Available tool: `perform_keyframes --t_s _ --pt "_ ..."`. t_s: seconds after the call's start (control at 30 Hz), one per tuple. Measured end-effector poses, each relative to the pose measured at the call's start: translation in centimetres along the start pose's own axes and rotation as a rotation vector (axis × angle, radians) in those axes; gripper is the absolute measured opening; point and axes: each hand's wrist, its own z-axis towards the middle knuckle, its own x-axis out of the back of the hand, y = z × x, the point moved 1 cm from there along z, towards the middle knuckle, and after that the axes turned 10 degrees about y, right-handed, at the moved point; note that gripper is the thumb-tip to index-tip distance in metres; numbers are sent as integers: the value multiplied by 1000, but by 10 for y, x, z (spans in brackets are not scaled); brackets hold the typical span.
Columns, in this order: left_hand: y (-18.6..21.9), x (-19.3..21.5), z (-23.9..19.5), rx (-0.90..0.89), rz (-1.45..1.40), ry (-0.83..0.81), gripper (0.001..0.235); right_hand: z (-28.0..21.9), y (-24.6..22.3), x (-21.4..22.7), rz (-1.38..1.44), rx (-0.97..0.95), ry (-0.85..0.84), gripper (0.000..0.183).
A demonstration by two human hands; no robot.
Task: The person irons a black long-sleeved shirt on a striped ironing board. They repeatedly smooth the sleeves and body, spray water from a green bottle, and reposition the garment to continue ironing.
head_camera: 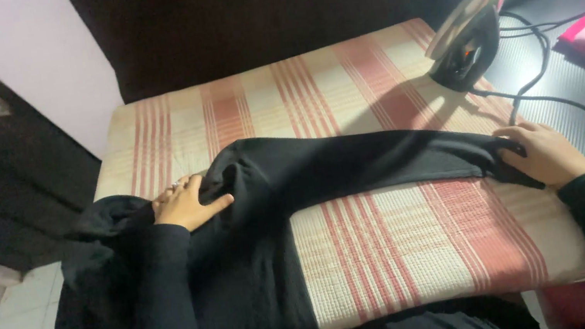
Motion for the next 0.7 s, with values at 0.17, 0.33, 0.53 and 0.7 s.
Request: perform_keyframes --t_s 0.17,0.33,0.53,0.7 --pt "-9 -7 -85 -167 135 -133 99 -23 19 -3 -251 -89 -87 27" --pt "-24 -17 -164 -236 45 -142 58 -33 -20 49 25 -67 -298 17" --pt "-32 48 -207 -108 161 -408 30 -34 -11 65 158 -326 -716 16" --pt "-27 166 -153 182 329 -196 23 7 -26 71 478 -425 -714 21"
